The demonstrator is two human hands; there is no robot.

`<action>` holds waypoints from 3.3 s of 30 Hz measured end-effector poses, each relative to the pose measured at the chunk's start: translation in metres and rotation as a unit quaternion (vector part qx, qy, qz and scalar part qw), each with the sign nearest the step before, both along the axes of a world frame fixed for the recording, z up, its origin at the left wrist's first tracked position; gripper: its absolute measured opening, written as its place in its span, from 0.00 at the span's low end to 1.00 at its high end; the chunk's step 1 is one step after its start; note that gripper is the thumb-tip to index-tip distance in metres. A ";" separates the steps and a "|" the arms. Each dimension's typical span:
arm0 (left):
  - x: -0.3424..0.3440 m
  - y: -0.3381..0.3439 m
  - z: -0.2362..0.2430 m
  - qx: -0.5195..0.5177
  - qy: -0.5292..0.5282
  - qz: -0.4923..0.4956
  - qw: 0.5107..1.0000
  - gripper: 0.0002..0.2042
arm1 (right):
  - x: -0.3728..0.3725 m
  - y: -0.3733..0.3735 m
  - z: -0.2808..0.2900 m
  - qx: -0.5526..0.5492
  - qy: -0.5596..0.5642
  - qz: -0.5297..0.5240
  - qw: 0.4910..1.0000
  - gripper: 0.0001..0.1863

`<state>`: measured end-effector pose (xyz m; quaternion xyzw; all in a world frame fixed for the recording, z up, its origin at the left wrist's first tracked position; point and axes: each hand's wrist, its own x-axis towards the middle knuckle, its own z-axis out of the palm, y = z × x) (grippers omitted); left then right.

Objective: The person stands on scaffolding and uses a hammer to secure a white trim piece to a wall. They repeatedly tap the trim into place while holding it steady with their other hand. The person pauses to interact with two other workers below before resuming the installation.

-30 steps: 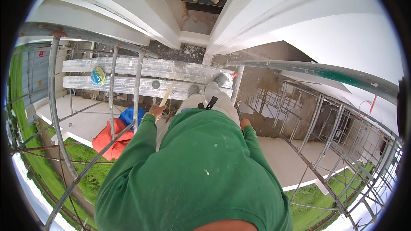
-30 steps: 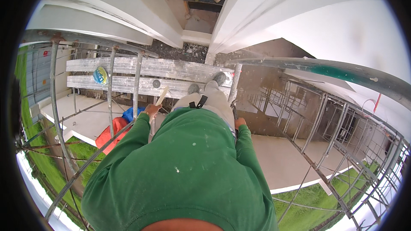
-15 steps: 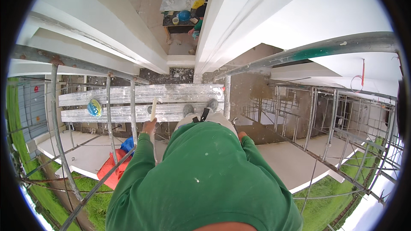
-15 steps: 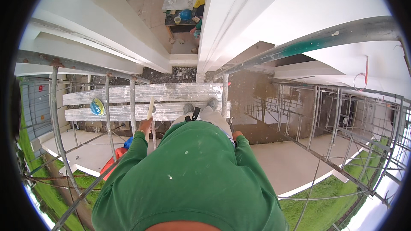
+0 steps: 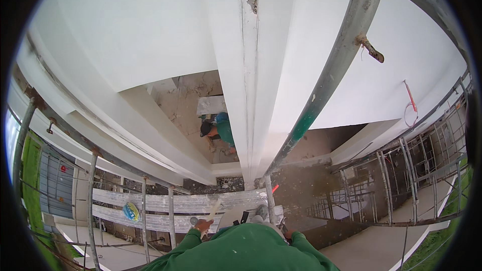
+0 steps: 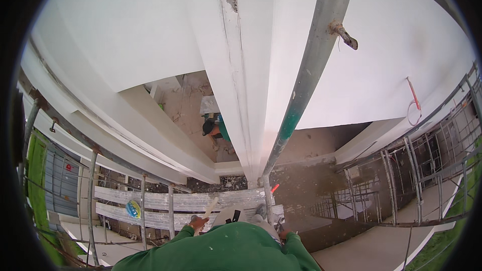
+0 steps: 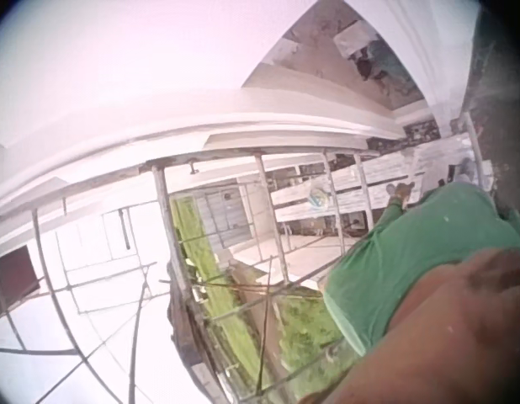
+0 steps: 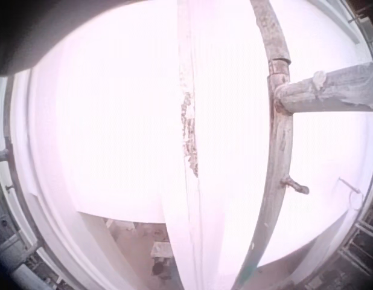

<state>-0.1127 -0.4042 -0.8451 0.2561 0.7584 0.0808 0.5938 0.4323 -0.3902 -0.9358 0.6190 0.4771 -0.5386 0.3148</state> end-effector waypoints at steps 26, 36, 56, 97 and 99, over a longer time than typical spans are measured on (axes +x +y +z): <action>-0.036 0.004 0.034 -0.006 0.102 -0.110 0.989 0.31 | -0.008 -0.019 -0.027 0.116 0.015 -0.106 0.987 0.39; -0.033 -0.002 0.012 -0.013 0.073 -0.116 0.991 0.30 | 0.002 -0.047 -0.018 0.068 0.056 -0.099 0.991 0.36; -0.011 0.014 0.063 -0.040 0.064 -0.077 0.994 0.24 | 0.006 -0.072 -0.062 0.117 0.030 -0.133 0.984 0.32; -0.015 0.038 0.045 -0.012 0.063 -0.143 0.988 0.27 | -0.003 -0.090 -0.112 0.139 0.076 0.003 0.987 0.35; -0.014 0.038 0.047 -0.014 0.060 -0.144 0.988 0.28 | -0.001 -0.091 -0.112 0.146 0.085 0.068 0.983 0.35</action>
